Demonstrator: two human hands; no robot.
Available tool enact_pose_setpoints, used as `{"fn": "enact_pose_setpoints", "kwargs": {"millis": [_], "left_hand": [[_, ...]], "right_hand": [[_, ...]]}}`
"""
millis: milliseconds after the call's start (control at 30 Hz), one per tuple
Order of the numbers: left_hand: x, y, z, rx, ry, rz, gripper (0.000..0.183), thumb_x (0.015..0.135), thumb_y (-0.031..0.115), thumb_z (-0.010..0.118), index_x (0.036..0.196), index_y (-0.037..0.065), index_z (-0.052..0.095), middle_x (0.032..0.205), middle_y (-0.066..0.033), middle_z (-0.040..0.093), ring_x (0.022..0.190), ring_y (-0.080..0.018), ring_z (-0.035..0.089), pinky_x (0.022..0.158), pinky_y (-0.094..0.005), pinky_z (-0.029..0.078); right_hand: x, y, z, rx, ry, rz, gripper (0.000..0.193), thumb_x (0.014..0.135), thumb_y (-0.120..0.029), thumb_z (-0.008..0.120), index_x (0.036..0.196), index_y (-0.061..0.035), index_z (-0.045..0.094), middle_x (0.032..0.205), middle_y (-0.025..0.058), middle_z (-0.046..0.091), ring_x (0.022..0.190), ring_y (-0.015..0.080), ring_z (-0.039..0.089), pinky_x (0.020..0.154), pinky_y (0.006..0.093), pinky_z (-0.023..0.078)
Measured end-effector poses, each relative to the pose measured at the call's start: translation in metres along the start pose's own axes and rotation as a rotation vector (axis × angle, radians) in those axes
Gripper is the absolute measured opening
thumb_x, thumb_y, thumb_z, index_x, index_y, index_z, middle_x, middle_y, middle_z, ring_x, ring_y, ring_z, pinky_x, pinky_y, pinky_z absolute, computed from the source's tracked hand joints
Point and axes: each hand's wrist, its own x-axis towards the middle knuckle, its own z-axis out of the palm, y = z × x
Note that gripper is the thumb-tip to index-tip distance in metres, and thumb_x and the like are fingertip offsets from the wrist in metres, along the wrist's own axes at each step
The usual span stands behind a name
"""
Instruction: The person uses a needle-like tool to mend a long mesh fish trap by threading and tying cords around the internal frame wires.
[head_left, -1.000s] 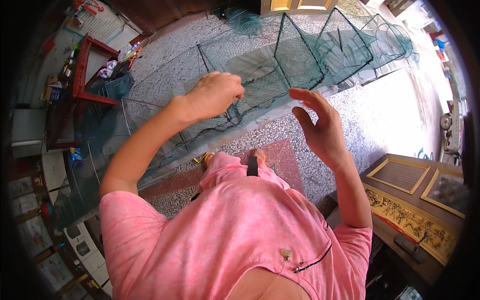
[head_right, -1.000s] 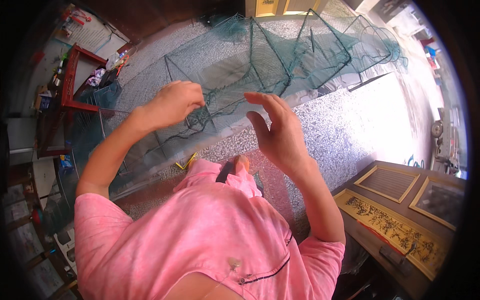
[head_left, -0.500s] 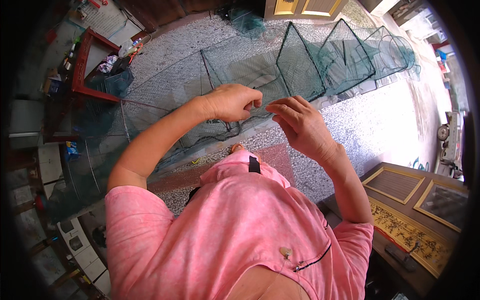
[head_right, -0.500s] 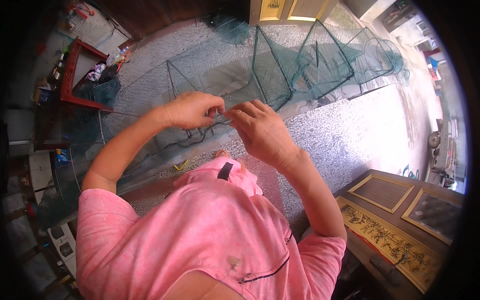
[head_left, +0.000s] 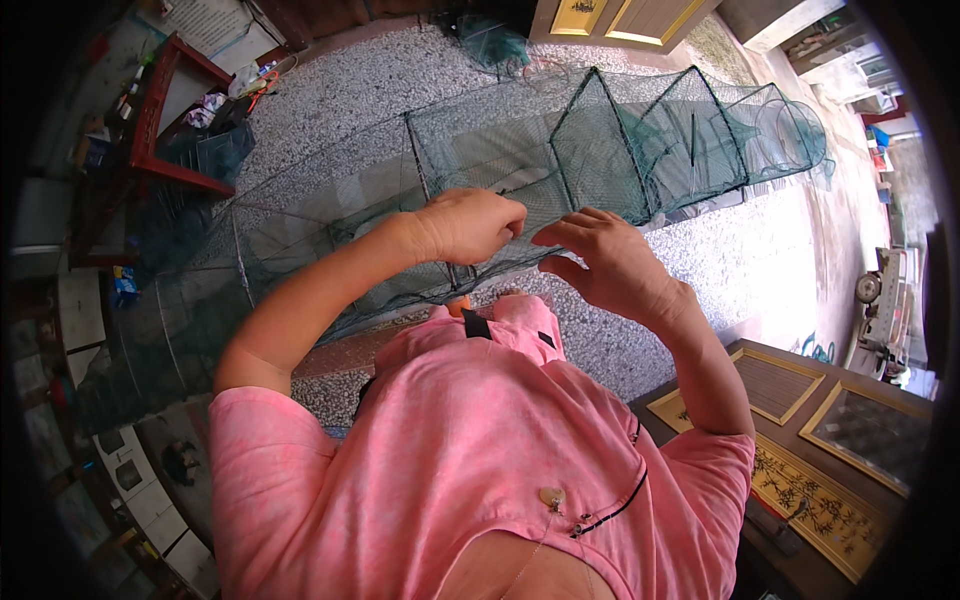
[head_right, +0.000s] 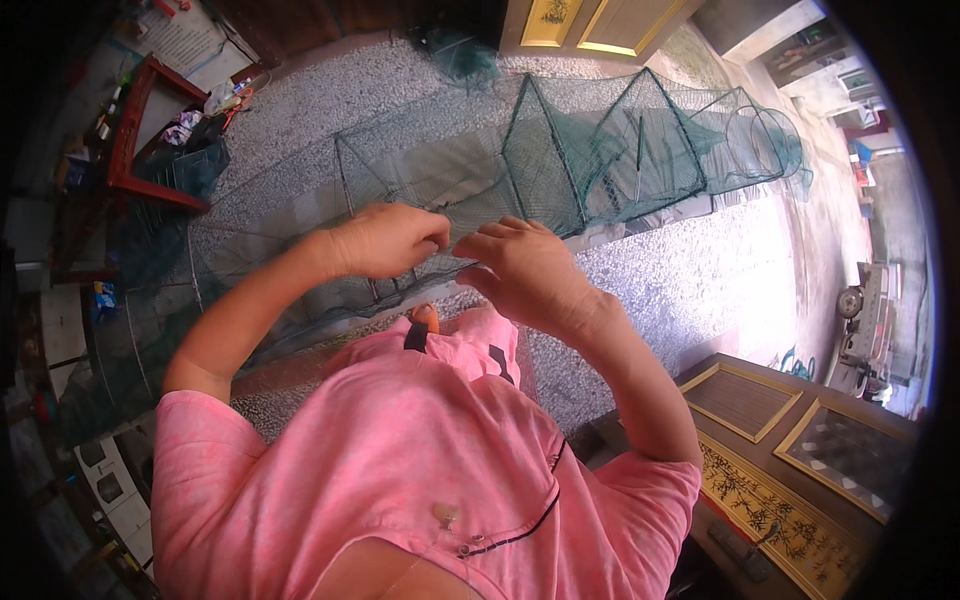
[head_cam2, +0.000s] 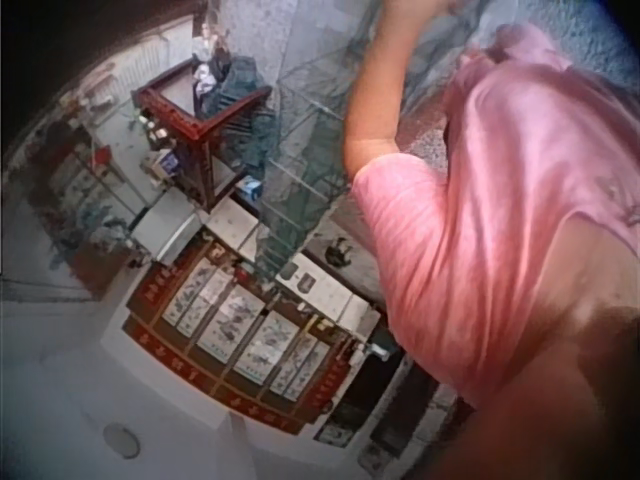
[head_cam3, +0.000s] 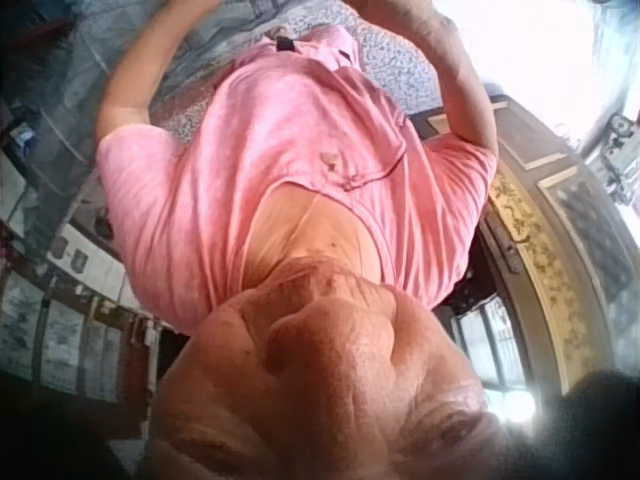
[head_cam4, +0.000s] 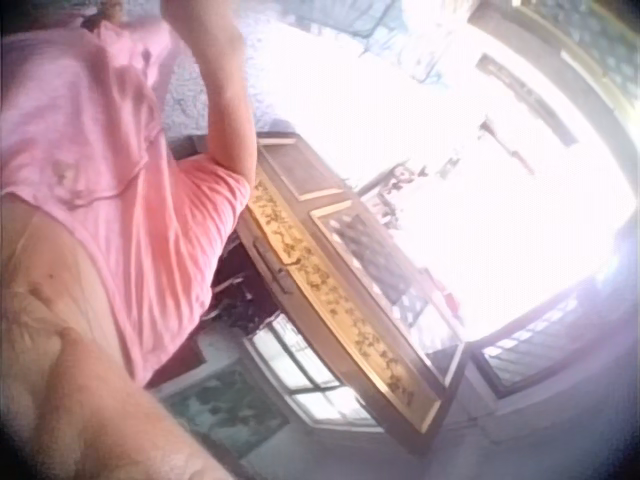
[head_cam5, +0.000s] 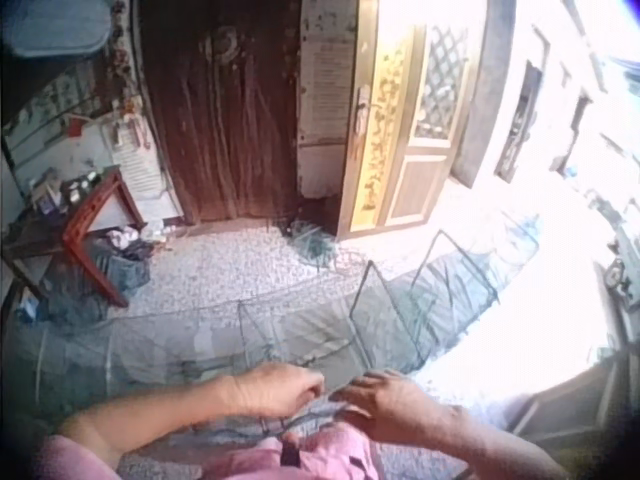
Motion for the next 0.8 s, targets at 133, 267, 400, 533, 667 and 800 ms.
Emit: {"fn": "enact_pose_setpoints", "kwargs": {"millis": [133,267,400,533,667,800], "left_hand": [[0.026,0.008,0.014,0.161,0.123,0.163,0.034,0.085,0.008,0.052,0.119,0.007,0.053,0.127,-0.0129,0.052,0.105,-0.0315,0.058,0.081,-0.0403,0.049],[0.066,0.022,0.026,0.326,0.44,0.464,0.055,0.079,-0.002,0.051,0.133,0.002,0.04,0.137,-0.014,0.043,0.106,-0.0312,0.059,0.084,-0.0387,0.051],[0.089,0.021,0.034,0.298,0.544,0.501,0.057,0.077,-0.001,0.055,0.132,0.007,0.044,0.134,-0.0136,0.046,0.103,-0.0313,0.06,0.084,-0.0397,0.051],[0.08,0.038,0.035,0.148,0.703,0.363,0.052,0.076,-0.001,0.06,0.125,0.01,0.049,0.125,-0.0116,0.053,0.096,-0.0324,0.062,0.079,-0.039,0.053],[0.096,0.055,0.036,-0.422,0.709,0.117,0.027,0.088,0.011,0.063,0.112,0.004,0.053,0.087,-0.0068,0.059,0.068,-0.0147,0.059,0.061,-0.0283,0.049],[0.11,0.068,0.034,-0.708,0.686,-0.042,0.028,0.089,0.026,0.066,0.091,0.001,0.054,0.071,-0.0075,0.058,0.063,-0.015,0.054,0.062,-0.0303,0.047]], "right_hand": [[0.005,0.03,-0.039,0.038,0.211,0.014,0.018,0.084,-0.015,0.065,0.099,-0.0065,0.064,0.092,0.0104,0.063,0.087,0.0293,0.062,0.074,0.0378,0.051],[0.012,0.07,-0.071,0.17,0.314,0.096,0.018,0.086,-0.006,0.062,0.104,-0.0072,0.065,0.094,0.0088,0.065,0.084,0.021,0.066,0.069,0.0311,0.054],[0.01,0.103,-0.089,0.151,0.293,0.03,0.017,0.088,-0.007,0.061,0.104,-0.0071,0.066,0.096,0.009,0.065,0.084,0.02,0.067,0.07,0.0306,0.054],[0.012,0.131,-0.092,0.203,0.243,-0.018,0.016,0.088,-0.008,0.061,0.103,-0.0068,0.066,0.096,0.0092,0.065,0.084,0.0203,0.067,0.07,0.0307,0.054],[0.024,0.143,-0.095,0.198,0.212,-0.123,0.015,0.088,-0.008,0.061,0.103,-0.0074,0.066,0.095,0.0089,0.065,0.083,0.022,0.067,0.069,0.0309,0.054],[0.047,0.153,-0.089,0.23,0.23,-0.26,0.015,0.088,-0.008,0.061,0.102,-0.0081,0.066,0.096,0.0097,0.065,0.083,0.0247,0.067,0.069,0.0323,0.054]]}}
